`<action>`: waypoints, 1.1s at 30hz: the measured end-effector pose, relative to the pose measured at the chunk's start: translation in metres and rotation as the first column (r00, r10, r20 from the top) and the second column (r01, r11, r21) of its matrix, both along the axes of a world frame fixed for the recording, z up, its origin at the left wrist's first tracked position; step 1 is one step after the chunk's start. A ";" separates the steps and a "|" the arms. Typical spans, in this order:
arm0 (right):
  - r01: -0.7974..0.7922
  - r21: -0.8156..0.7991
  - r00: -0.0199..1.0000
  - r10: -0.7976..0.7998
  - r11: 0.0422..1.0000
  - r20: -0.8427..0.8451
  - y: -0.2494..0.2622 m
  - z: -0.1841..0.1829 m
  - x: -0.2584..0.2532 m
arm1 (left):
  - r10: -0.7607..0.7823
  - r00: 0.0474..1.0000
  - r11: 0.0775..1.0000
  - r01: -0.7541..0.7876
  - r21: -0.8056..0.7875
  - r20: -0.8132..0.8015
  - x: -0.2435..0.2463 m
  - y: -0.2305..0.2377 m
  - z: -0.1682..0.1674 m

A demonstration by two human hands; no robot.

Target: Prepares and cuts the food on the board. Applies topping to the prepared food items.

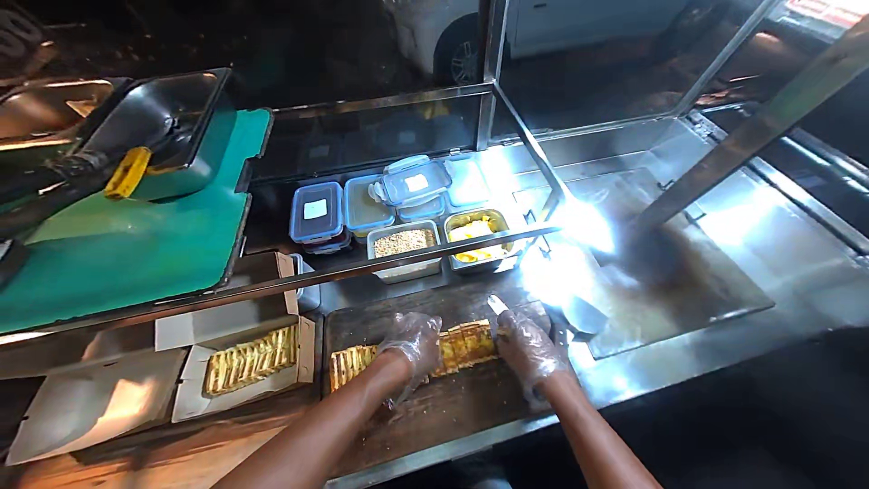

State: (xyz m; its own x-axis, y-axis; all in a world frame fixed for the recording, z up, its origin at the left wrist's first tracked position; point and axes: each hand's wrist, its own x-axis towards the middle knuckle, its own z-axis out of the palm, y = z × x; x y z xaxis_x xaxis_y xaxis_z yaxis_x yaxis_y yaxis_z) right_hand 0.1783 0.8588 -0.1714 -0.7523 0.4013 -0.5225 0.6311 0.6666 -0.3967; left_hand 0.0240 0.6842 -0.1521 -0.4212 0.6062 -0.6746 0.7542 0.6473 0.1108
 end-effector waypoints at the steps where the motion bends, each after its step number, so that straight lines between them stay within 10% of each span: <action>1: -0.026 -0.036 0.999 0.024 0.999 -0.048 -0.005 0.005 -0.002 | 0.016 1.000 0.999 -0.016 0.048 0.011 -0.004 -0.003 -0.002; 5: -0.322 -0.149 0.943 0.330 0.935 0.035 -0.054 0.003 -0.025 | 0.019 0.996 0.989 -0.031 0.145 0.086 -0.015 -0.011 -0.012; 9: -0.304 -0.111 0.943 0.316 0.946 0.108 -0.070 -0.002 -0.031 | 0.159 0.962 0.927 -0.222 0.301 0.222 -0.030 -0.025 0.011; 12: -0.090 -0.290 0.992 0.060 0.953 -0.108 -0.063 0.000 -0.017 | 0.309 0.800 0.646 -0.574 0.504 0.515 -0.046 -0.062 0.026; 15: 0.137 -0.724 0.882 -0.416 0.676 -0.221 -0.092 0.021 -0.033 | 0.296 0.482 0.258 -0.871 0.417 0.825 -0.067 -0.134 0.046; 17: 0.114 -0.828 0.839 -0.500 0.549 -0.216 -0.144 0.046 -0.070 | 0.334 0.470 0.193 -0.882 0.429 0.817 -0.086 -0.200 0.056; 21: -0.263 -0.366 0.896 0.085 0.893 -0.436 -0.277 0.071 -0.167 | 0.468 0.847 0.631 -0.521 0.576 0.254 -0.131 -0.318 0.034; 24: -0.591 0.030 0.791 0.587 0.806 -0.174 -0.347 0.043 -0.220 | 0.261 0.965 0.912 -0.238 0.333 -0.023 -0.140 -0.361 0.000; 33: -0.776 0.001 0.630 0.776 0.630 0.034 -0.353 0.020 -0.228 | 0.146 0.987 0.961 -0.157 0.228 0.062 -0.142 -0.380 -0.028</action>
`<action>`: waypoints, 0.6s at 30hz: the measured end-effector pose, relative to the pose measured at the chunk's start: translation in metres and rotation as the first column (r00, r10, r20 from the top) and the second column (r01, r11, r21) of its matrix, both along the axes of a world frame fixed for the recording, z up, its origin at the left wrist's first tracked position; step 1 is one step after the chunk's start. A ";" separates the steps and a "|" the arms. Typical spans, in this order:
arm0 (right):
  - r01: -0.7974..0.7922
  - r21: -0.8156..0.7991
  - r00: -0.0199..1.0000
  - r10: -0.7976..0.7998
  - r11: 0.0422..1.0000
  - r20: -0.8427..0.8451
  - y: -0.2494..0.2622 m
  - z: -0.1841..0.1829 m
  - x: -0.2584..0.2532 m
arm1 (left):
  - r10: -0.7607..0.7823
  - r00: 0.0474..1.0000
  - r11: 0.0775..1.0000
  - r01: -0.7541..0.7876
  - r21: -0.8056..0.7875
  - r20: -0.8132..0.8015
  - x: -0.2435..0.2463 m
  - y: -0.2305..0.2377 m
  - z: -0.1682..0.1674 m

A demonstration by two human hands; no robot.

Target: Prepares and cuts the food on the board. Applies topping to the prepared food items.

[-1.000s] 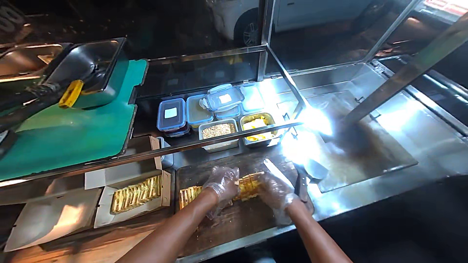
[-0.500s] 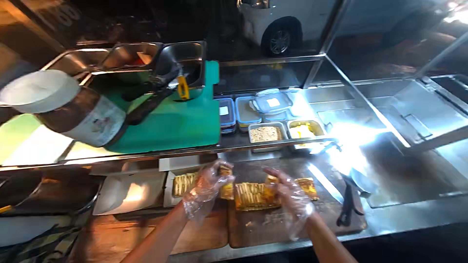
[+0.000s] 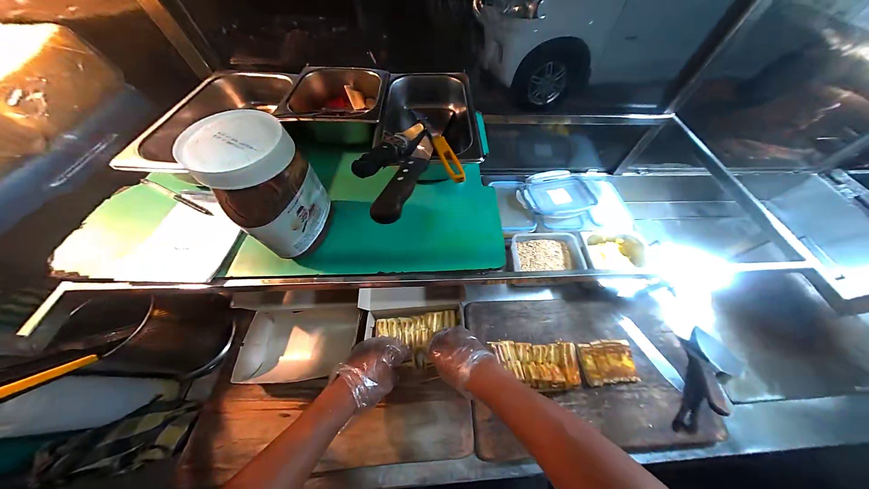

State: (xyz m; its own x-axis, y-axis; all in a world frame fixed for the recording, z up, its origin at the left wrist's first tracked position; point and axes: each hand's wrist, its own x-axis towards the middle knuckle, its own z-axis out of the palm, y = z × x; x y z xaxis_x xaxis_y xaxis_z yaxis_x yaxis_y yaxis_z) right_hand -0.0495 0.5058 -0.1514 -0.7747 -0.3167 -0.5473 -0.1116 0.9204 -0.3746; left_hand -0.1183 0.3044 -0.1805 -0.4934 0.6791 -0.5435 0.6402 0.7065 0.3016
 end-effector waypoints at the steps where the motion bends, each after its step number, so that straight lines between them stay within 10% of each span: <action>1: 0.019 0.002 1.000 -0.019 1.000 0.002 -0.005 -0.001 -0.001 | 0.019 1.000 1.000 -0.020 -0.021 -0.023 0.002 0.001 0.000; 7: 0.101 -0.221 0.959 -0.153 0.970 -0.236 0.014 -0.008 0.033 | 0.116 0.978 0.989 -0.130 -0.076 -0.173 0.033 0.030 0.027; 10: 0.366 -0.344 0.826 -0.472 0.865 -0.308 0.093 0.013 0.094 | 0.306 0.937 0.923 -0.247 0.296 -0.170 0.078 0.075 0.047; 13: 0.666 -0.125 0.699 -0.673 0.736 -0.241 0.229 0.020 0.153 | 0.283 0.958 0.798 -0.212 0.564 -0.041 0.127 0.167 0.061; 18: 0.529 0.119 0.843 -0.536 0.840 0.044 0.341 -0.030 0.168 | -0.007 0.996 1.000 0.006 0.010 0.091 0.150 0.359 0.057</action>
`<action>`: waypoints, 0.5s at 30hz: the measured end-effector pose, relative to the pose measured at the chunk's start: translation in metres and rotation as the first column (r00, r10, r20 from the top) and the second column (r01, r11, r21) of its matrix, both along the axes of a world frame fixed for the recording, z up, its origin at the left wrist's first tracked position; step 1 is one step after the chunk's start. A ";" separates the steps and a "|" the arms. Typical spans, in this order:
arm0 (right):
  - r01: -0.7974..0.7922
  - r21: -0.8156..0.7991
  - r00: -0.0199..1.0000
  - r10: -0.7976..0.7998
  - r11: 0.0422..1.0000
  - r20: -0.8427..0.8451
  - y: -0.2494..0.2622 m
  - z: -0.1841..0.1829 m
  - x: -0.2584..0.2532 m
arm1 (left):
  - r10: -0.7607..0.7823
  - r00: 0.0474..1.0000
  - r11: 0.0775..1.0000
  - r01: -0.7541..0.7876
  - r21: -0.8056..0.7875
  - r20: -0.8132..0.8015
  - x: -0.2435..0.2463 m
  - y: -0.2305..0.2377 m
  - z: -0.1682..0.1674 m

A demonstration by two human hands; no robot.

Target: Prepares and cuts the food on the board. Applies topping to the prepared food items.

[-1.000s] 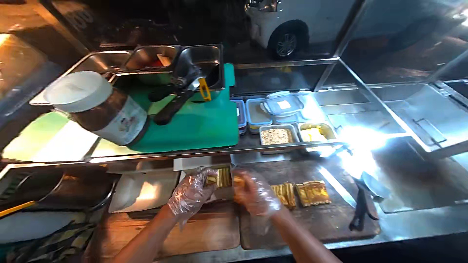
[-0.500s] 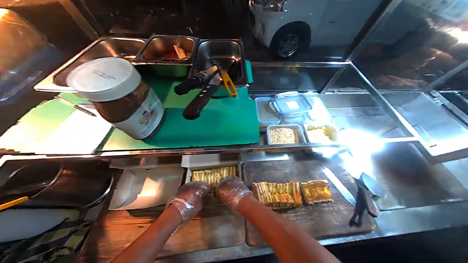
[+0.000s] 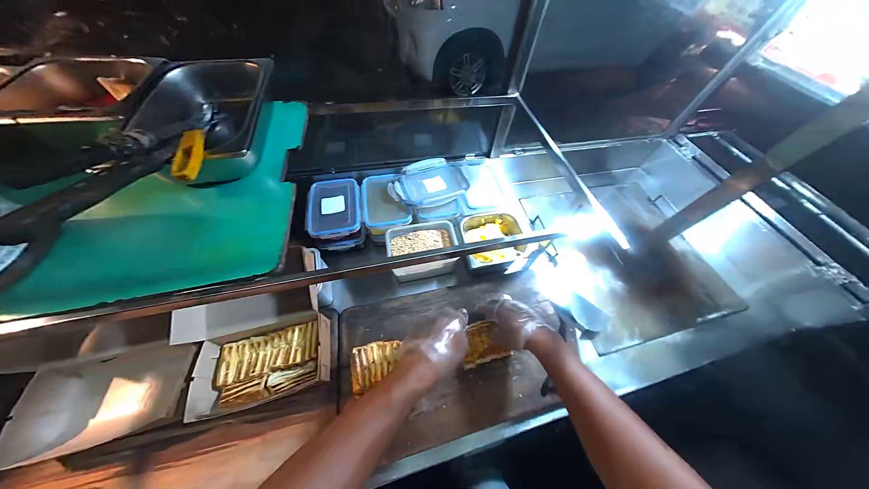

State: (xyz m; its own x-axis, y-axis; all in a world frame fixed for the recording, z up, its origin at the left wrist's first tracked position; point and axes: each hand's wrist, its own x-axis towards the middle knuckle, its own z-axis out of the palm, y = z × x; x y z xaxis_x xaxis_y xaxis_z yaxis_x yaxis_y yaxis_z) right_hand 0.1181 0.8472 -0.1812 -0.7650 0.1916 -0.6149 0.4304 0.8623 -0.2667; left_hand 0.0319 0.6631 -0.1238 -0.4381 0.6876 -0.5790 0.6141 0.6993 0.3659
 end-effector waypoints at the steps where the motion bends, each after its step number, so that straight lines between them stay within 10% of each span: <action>1: -0.067 0.003 0.998 0.067 0.998 -0.016 -0.001 -0.010 -0.004 | 0.020 0.999 0.991 -0.015 -0.131 0.040 -0.001 0.029 -0.006; 6: -0.075 -0.036 0.997 0.075 0.997 0.019 -0.007 -0.017 -0.009 | -0.009 0.999 0.939 0.024 -0.342 0.046 -0.001 0.077 -0.052; 15: 0.076 -0.278 0.996 -0.063 0.957 0.057 0.012 -0.009 -0.007 | -0.199 0.953 0.980 0.199 0.025 0.230 -0.027 0.070 -0.082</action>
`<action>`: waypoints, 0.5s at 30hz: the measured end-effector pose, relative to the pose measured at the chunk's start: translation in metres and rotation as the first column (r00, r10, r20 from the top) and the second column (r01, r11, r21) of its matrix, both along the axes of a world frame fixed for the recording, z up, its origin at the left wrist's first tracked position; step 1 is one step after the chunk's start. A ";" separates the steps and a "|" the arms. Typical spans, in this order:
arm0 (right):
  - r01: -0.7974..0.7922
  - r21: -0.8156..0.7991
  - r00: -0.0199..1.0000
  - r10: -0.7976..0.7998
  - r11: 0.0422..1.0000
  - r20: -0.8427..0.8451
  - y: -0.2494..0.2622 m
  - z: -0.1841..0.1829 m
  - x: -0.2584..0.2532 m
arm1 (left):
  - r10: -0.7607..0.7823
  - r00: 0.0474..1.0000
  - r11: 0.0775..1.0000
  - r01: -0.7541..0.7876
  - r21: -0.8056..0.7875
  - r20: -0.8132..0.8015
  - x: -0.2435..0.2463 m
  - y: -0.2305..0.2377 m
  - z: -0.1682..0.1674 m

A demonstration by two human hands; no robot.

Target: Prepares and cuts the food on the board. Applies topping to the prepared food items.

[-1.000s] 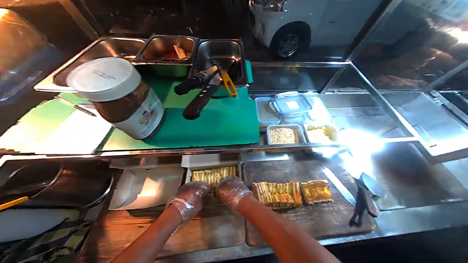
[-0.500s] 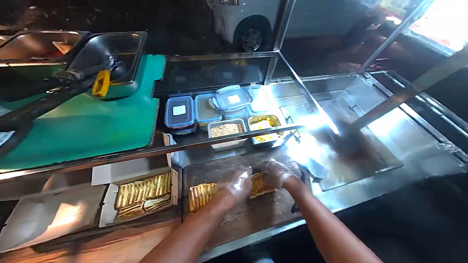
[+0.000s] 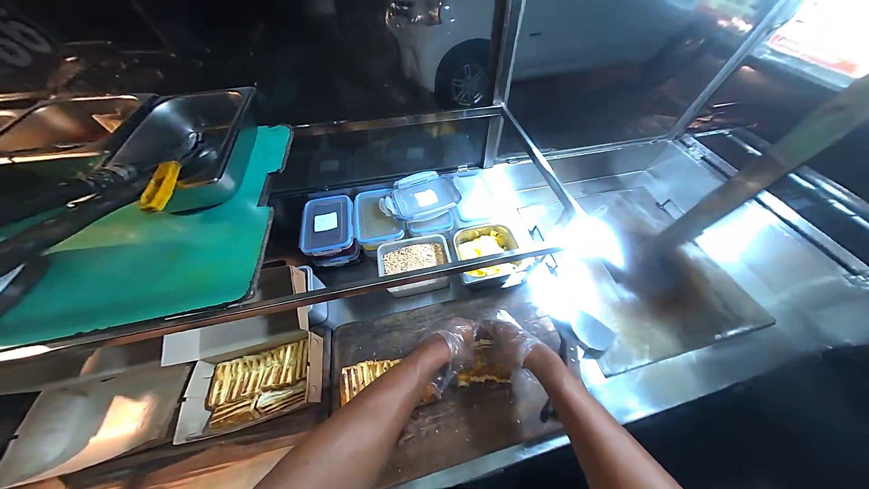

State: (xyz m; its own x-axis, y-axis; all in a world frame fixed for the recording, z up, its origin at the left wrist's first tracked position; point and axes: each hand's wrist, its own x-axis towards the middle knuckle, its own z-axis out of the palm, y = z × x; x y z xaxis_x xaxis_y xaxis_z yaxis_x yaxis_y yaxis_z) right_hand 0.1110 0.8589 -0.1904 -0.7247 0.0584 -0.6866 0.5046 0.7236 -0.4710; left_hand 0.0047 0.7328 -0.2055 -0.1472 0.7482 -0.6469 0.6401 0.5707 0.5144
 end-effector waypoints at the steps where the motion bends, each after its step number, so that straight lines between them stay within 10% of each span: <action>1: 0.010 -0.003 1.000 -0.010 1.000 -0.005 0.001 0.012 0.001 | 0.007 0.999 0.998 -0.009 0.059 0.041 -0.003 -0.002 0.003; 8: 0.003 0.116 0.993 0.011 0.993 -0.121 -0.079 0.132 -0.028 | 0.120 0.986 0.963 -0.144 0.228 0.117 -0.041 -0.107 0.116; 15: -0.084 0.184 0.876 0.160 0.979 -0.455 -0.296 0.140 -0.149 | 0.385 0.846 0.923 -0.364 0.129 -0.369 -0.126 -0.327 0.169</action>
State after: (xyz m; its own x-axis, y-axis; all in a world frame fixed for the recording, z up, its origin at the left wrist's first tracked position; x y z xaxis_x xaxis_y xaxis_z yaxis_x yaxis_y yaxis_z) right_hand -0.0380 0.5627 -0.0505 -0.9658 0.0255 -0.2580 0.1579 0.8473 -0.5071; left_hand -0.1209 0.4060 -0.0363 -0.6492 0.6172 -0.4444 0.5346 0.7860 0.3107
